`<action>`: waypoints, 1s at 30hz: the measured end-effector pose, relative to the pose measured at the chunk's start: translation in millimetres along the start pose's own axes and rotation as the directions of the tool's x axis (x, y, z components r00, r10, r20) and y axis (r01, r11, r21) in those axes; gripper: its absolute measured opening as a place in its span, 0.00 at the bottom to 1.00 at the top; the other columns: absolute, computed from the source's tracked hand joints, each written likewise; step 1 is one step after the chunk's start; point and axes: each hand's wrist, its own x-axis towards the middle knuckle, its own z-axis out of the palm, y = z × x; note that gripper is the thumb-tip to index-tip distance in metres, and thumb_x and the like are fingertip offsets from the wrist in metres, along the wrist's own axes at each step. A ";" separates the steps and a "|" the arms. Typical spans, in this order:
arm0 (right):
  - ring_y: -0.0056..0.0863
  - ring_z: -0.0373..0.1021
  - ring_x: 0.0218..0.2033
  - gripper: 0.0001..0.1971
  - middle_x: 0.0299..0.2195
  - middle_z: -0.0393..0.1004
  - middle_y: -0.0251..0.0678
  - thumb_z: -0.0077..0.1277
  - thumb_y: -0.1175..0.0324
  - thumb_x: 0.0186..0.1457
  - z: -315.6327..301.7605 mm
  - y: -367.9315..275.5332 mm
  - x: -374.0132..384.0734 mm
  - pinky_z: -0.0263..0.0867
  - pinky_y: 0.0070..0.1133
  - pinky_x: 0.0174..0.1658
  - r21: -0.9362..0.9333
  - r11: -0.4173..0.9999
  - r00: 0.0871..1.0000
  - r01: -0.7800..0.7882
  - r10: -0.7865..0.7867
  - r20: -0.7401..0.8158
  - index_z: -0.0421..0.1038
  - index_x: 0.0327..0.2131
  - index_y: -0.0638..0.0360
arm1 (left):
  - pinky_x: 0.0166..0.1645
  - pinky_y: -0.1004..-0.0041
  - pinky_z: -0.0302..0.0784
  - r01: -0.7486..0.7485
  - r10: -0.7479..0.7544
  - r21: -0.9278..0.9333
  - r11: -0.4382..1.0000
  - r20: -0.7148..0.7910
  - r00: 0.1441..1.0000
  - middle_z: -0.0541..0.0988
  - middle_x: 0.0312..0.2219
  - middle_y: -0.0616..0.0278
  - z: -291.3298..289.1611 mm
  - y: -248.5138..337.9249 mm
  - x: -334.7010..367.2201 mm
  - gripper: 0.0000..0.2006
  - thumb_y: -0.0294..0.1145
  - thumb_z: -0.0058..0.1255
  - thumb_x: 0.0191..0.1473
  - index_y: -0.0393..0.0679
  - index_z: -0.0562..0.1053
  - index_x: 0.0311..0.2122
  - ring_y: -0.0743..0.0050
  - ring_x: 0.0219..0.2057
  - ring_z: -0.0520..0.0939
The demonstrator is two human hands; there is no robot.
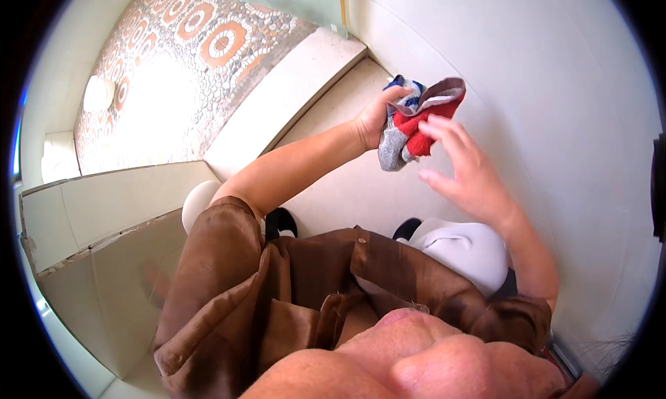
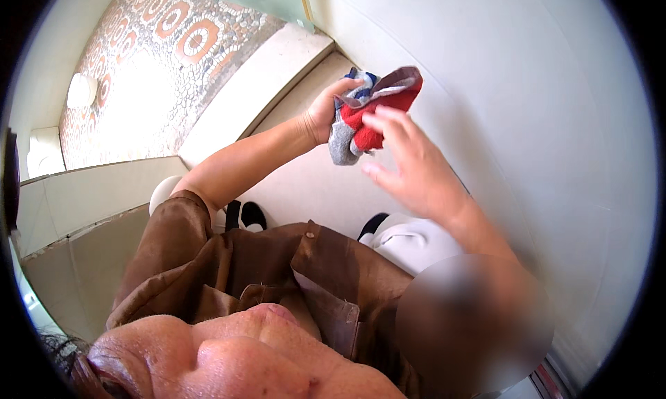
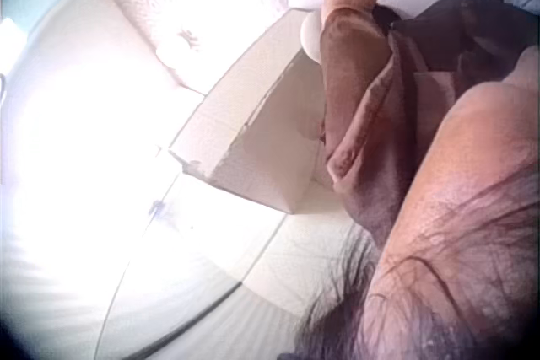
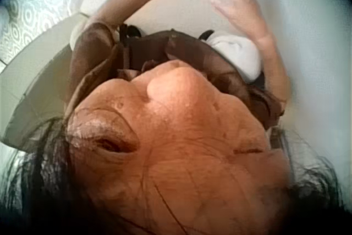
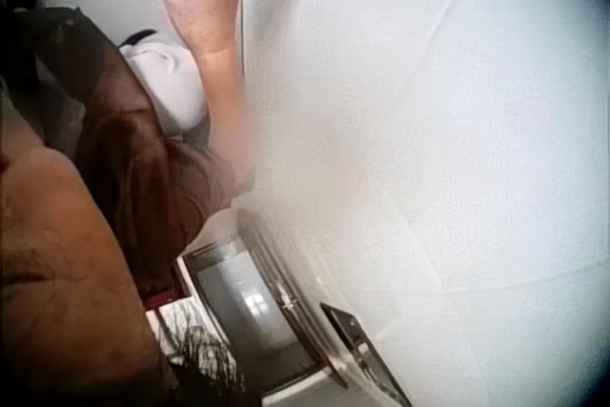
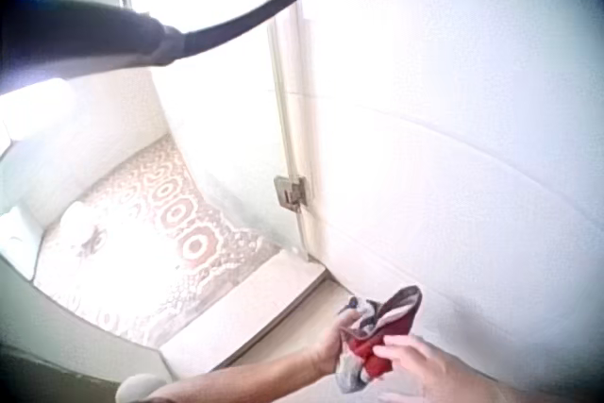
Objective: The person wipes the tiled floor with a multi-colored cloth, moving from the entrance area toward the shower. They bend and reach to clean along the baseboards and around a small trash bin, then continue wiping the patterned tiles inside the shower stall.
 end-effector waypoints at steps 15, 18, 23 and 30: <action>0.39 0.71 0.37 0.21 0.39 0.73 0.37 0.59 0.74 0.46 -0.2 -34.0 -23.2 0.67 0.31 0.41 0.007 0.998 0.996 0.062 -0.063 0.069 0.70 0.47 0.56 | 0.67 0.54 0.49 -0.038 0.580 0.587 -0.809 0.786 -0.216 0.50 0.65 0.42 109.5 183.5 74.1 0.27 0.34 0.45 0.55 0.37 0.63 0.60 0.37 0.65 0.52; 0.39 0.71 0.36 0.21 0.37 0.73 0.37 0.59 0.73 0.46 -3.7 -32.3 -26.6 0.67 0.30 0.41 0.021 1.000 0.992 0.021 -0.023 0.122 0.70 0.47 0.55 | 0.66 0.55 0.51 -0.041 0.749 0.763 -0.645 0.621 -0.230 0.57 0.62 0.41 47.1 127.8 121.8 0.30 0.29 0.46 0.52 0.36 0.59 0.62 0.41 0.63 0.57; 0.38 0.71 0.35 0.19 0.34 0.72 0.37 0.58 0.72 0.48 2.7 -38.7 -14.2 0.67 0.30 0.40 0.070 0.992 0.976 0.100 -0.112 0.186 0.70 0.46 0.55 | 0.63 0.59 0.58 -0.121 0.908 0.958 -0.260 0.285 0.307 0.67 0.55 0.48 -99.0 66.7 173.0 0.26 0.30 0.55 0.48 0.44 0.67 0.54 0.44 0.57 0.66; 0.35 0.71 0.34 0.19 0.34 0.71 0.36 0.58 0.71 0.49 7.5 -22.7 -15.4 0.68 0.29 0.39 0.061 0.994 0.961 0.095 -0.108 0.256 0.68 0.46 0.58 | 0.64 0.65 0.57 -0.635 0.897 0.762 0.123 0.188 0.400 0.70 0.53 0.54 -41.8 80.9 131.4 0.22 0.42 0.41 0.61 0.42 0.65 0.57 0.55 0.58 0.66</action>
